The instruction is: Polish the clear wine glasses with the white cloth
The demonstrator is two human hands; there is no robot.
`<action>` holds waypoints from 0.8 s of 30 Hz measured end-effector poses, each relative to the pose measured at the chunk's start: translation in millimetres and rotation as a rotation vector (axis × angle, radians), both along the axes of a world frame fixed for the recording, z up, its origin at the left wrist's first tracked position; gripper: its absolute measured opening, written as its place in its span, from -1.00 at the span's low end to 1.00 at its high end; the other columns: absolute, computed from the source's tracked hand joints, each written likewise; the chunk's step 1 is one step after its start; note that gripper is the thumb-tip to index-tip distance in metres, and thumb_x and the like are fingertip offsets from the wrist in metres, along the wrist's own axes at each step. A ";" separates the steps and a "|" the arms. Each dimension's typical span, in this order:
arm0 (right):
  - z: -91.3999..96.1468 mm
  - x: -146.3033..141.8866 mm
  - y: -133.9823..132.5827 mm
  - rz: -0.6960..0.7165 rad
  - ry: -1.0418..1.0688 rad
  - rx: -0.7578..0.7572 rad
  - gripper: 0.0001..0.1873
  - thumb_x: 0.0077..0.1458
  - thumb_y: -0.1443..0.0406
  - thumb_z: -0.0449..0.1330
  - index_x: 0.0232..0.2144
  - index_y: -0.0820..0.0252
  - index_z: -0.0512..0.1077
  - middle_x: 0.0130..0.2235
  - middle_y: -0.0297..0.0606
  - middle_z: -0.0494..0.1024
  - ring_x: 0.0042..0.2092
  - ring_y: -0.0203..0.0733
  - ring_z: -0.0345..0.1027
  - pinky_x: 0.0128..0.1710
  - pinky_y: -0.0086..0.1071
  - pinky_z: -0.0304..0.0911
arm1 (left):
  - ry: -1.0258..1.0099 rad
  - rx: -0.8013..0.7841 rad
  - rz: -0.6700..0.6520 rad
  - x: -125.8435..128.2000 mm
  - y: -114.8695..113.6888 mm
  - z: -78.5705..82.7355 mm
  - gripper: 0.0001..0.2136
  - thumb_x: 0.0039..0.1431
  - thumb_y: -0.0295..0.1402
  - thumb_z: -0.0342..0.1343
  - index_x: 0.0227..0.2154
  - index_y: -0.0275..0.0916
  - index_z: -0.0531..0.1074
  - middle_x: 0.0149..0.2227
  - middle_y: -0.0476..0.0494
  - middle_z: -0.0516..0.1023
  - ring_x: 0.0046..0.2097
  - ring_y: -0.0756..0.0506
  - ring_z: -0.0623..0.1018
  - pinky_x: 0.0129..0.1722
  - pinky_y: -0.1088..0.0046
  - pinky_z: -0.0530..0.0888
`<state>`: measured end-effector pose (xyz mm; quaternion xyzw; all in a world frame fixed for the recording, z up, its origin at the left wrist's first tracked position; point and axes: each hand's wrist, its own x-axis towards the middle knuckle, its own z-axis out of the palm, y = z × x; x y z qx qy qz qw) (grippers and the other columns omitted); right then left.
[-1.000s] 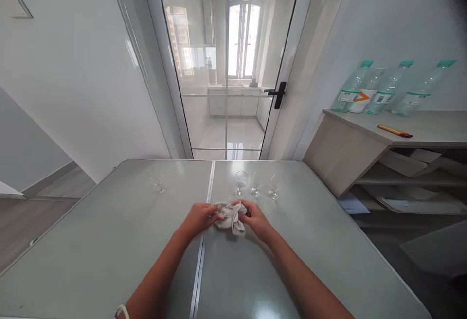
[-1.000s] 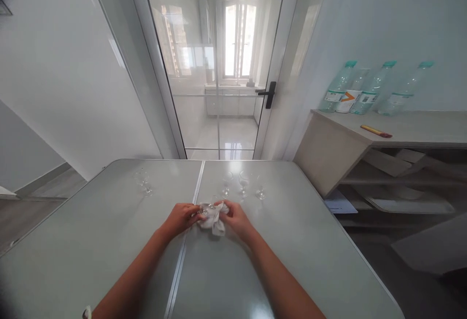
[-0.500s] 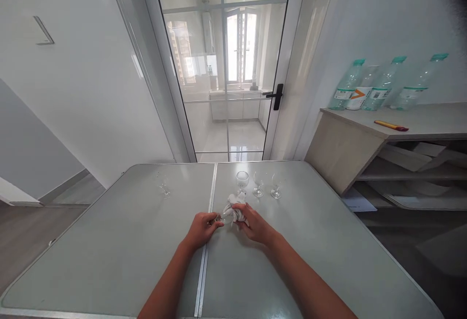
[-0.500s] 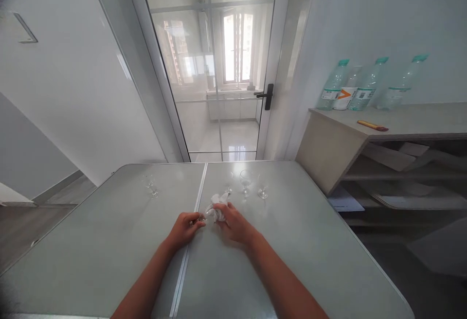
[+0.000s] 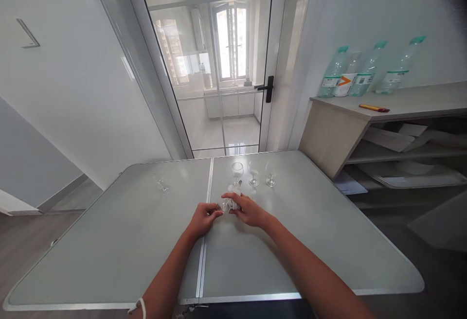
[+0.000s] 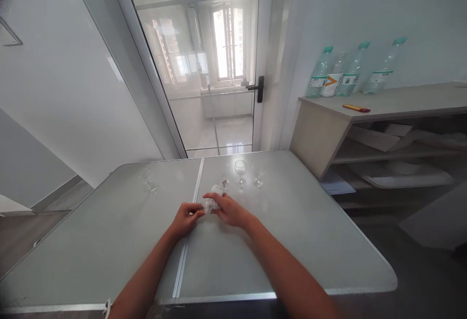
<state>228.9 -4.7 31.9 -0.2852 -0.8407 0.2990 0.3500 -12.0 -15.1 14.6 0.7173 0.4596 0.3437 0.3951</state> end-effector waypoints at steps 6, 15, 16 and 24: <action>-6.9 -1.0 6.2 -0.226 0.154 0.158 -0.51 0.06 0.31 0.36 0.07 0.01 0.46 -0.12 -0.18 0.60 -0.02 0.05 0.36 0.03 -0.07 0.32 | -0.134 -0.113 -0.001 9.7 4.1 -9.7 -0.51 0.16 0.10 0.16 -0.55 -0.29 0.39 -0.61 0.12 0.02 -0.53 0.07 0.05 -0.52 0.52 0.01; 7.6 -6.4 -3.8 -0.390 0.793 -0.359 -0.68 0.23 -0.01 0.20 -0.17 0.02 0.27 -0.37 -0.39 0.35 -0.38 -0.20 0.25 -0.32 -0.34 0.28 | -0.322 -0.083 0.083 9.9 5.6 -16.8 -0.37 0.09 0.29 0.08 -0.44 -0.31 0.48 -0.62 0.07 0.21 -0.55 0.05 0.19 -0.50 0.50 0.18; 9.4 -10.9 -6.0 -0.301 0.803 -0.460 -0.66 0.22 -0.05 0.18 -0.21 0.03 0.26 -0.40 -0.41 0.31 -0.40 -0.21 0.23 -0.34 -0.36 0.26 | -0.327 -0.082 0.064 10.7 4.6 -16.5 -0.38 0.06 0.28 0.13 -0.46 -0.32 0.48 -0.62 0.06 0.22 -0.54 0.05 0.19 -0.49 0.50 0.17; 15.8 -16.1 -8.7 0.045 0.944 -0.847 -0.62 0.23 0.11 0.03 0.01 0.07 0.43 -0.26 -0.27 0.48 -0.28 -0.15 0.35 -0.27 -0.33 0.31 | -0.358 -0.094 -0.041 4.5 2.7 -15.7 -0.38 0.01 0.25 0.21 -0.61 -0.33 0.41 -0.65 0.05 0.21 -0.54 0.06 0.18 -0.51 0.51 0.10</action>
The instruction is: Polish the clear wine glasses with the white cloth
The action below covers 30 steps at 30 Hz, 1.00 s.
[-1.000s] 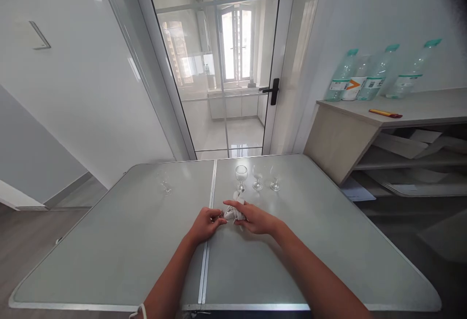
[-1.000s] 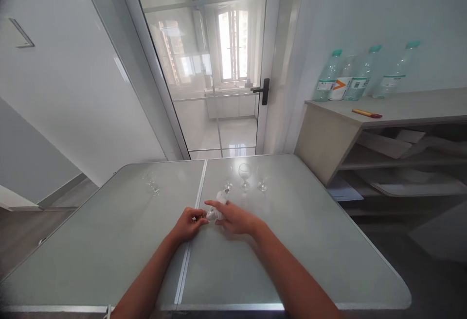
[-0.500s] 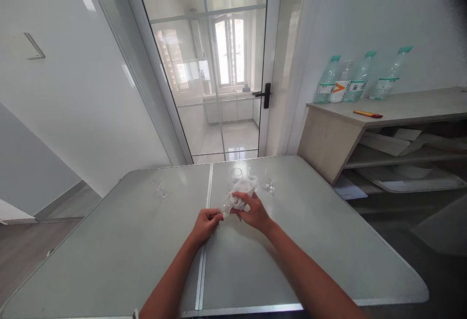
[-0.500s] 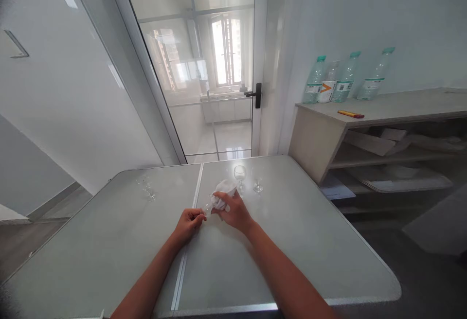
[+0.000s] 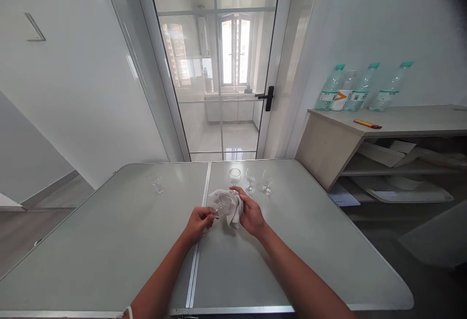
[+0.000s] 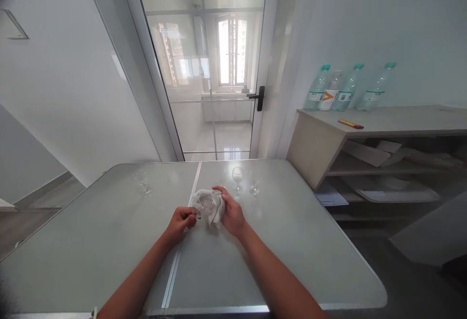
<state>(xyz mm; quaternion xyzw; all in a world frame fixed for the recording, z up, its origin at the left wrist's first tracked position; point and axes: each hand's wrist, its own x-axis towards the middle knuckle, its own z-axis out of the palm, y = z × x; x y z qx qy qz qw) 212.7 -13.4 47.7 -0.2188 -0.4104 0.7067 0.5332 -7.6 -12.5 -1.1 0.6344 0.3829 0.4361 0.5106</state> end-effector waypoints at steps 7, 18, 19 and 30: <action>-4.3 13.6 3.0 0.206 -0.115 0.049 -0.12 -0.03 0.33 0.31 0.34 -0.01 0.20 -0.17 -0.30 0.54 -0.19 -0.16 0.42 -0.16 -0.34 0.31 | -0.028 -0.084 -0.125 -7.5 3.0 -0.1 -0.34 -0.01 0.30 0.18 -0.44 -0.36 0.50 -0.65 0.08 0.20 -0.58 0.07 0.16 -0.53 0.52 0.15; 1.0 28.7 12.2 0.299 -0.548 0.430 -0.56 0.03 0.37 0.25 0.01 0.12 0.52 -0.25 -0.32 0.52 -0.31 -0.25 0.33 -0.33 -0.44 0.21 | 0.181 -0.002 -0.377 -4.8 -5.0 23.0 -0.56 0.09 -0.04 0.27 -0.63 -0.31 0.37 -0.59 0.06 0.11 -0.48 0.05 0.12 -0.48 0.47 0.05; 2.6 30.2 11.0 0.293 -0.620 0.485 -0.55 0.01 0.41 0.22 0.00 0.11 0.52 -0.26 -0.33 0.52 -0.33 -0.26 0.32 -0.35 -0.44 0.20 | 0.204 0.016 -0.390 -5.3 -5.2 24.7 -0.57 0.09 -0.06 0.27 -0.64 -0.30 0.35 -0.59 0.06 0.11 -0.48 0.05 0.13 -0.47 0.46 0.05; -8.8 18.2 15.6 -0.115 -0.882 0.593 -0.77 -0.09 0.35 0.30 -0.29 0.16 0.61 -0.41 -0.36 0.53 -0.37 -0.26 0.29 -0.35 -0.43 0.17 | 0.641 0.566 0.048 2.6 -10.2 2.9 -0.73 0.25 -0.27 0.17 -0.55 -0.25 0.43 -0.58 0.05 0.26 -0.50 0.03 0.21 -0.42 0.48 0.14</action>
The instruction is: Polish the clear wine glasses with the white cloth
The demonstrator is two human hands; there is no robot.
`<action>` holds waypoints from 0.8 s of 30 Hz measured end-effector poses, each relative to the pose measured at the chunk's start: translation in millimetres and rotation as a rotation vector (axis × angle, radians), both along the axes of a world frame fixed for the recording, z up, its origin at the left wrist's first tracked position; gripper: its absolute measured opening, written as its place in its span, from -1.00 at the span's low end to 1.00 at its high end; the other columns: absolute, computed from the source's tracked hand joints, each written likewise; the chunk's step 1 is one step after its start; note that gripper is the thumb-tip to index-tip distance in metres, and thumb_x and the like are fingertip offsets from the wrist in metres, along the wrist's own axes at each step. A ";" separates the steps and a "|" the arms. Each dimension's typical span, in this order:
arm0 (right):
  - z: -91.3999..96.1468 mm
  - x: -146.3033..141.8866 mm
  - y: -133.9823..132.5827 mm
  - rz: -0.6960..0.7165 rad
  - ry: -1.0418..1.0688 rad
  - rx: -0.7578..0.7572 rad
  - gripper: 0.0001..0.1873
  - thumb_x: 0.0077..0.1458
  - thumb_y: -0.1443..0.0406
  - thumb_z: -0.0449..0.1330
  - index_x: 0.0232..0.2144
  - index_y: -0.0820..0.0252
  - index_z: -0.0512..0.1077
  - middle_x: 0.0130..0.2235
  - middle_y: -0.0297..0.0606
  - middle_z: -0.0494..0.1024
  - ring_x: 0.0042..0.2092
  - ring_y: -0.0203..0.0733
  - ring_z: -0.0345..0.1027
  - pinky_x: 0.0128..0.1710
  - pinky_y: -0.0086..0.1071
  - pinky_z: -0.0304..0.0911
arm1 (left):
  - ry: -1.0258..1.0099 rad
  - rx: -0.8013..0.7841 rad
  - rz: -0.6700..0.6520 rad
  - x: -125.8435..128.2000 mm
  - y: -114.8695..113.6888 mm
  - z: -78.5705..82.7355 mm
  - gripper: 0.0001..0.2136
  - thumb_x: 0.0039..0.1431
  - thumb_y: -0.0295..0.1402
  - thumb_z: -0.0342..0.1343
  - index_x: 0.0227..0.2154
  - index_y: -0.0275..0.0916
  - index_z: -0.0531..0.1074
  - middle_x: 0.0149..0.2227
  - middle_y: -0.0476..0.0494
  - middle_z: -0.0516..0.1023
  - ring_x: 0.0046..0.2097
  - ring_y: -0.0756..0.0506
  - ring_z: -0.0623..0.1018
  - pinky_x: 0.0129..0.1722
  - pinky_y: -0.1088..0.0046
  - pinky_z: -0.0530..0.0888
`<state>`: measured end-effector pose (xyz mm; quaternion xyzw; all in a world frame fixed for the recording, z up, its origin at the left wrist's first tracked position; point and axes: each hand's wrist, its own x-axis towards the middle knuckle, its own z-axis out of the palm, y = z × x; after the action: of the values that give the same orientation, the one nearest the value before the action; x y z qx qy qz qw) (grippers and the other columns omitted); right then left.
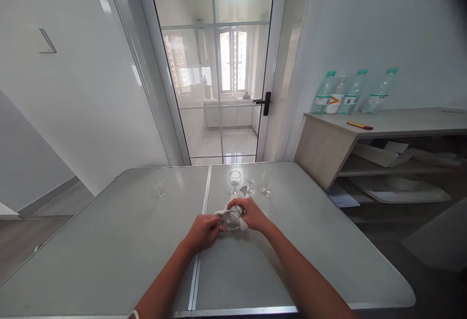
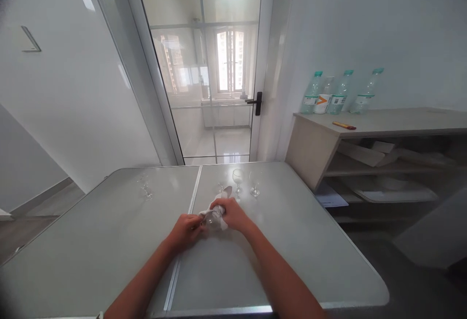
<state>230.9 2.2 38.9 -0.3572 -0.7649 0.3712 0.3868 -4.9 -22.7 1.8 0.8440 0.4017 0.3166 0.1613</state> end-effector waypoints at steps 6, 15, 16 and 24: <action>-15.4 8.6 14.1 -0.033 0.032 -0.266 -0.92 -0.18 0.32 0.24 -0.58 0.26 0.48 -0.57 -0.41 0.37 -0.46 -0.31 0.17 -0.46 -0.45 0.05 | 0.043 0.091 0.086 4.2 4.7 1.5 -0.75 0.28 -0.14 0.17 -0.28 -0.22 0.57 -0.49 -0.11 0.48 -0.39 -0.07 0.40 -0.33 0.43 0.23; -5.6 14.7 3.9 0.097 0.158 -0.209 -0.55 -0.14 0.43 0.14 -0.14 0.14 0.55 -0.29 -0.32 0.54 -0.31 -0.21 0.34 -0.34 -0.43 0.19 | 0.075 -0.148 -0.118 7.6 8.3 8.5 -0.55 0.35 -0.09 0.05 -0.52 -0.32 0.55 -0.66 0.07 0.26 -0.60 0.06 0.25 -0.55 0.53 0.17; -2.1 15.3 2.2 0.152 0.140 -0.186 -0.56 -0.12 0.42 0.16 -0.13 0.13 0.55 -0.29 -0.32 0.54 -0.31 -0.21 0.34 -0.34 -0.43 0.19 | 0.080 -0.160 -0.144 6.3 9.0 9.5 -0.54 0.35 -0.09 0.05 -0.52 -0.33 0.55 -0.67 0.07 0.26 -0.61 0.06 0.24 -0.56 0.53 0.17; -5.4 15.3 7.5 0.000 0.004 -0.054 -0.76 -0.18 0.39 0.28 -0.35 0.21 0.59 -0.43 -0.37 0.55 -0.39 -0.26 0.31 -0.38 -0.44 0.15 | 0.059 0.037 0.046 17.7 -0.1 -5.4 -0.66 0.32 -0.14 0.13 -0.45 -0.30 0.55 -0.59 0.03 0.33 -0.51 0.03 0.29 -0.44 0.50 0.19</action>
<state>246.2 9.8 33.5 -0.3670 -0.7538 0.3924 0.3783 12.7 -22.8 -3.6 0.8464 0.4196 0.3027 0.1263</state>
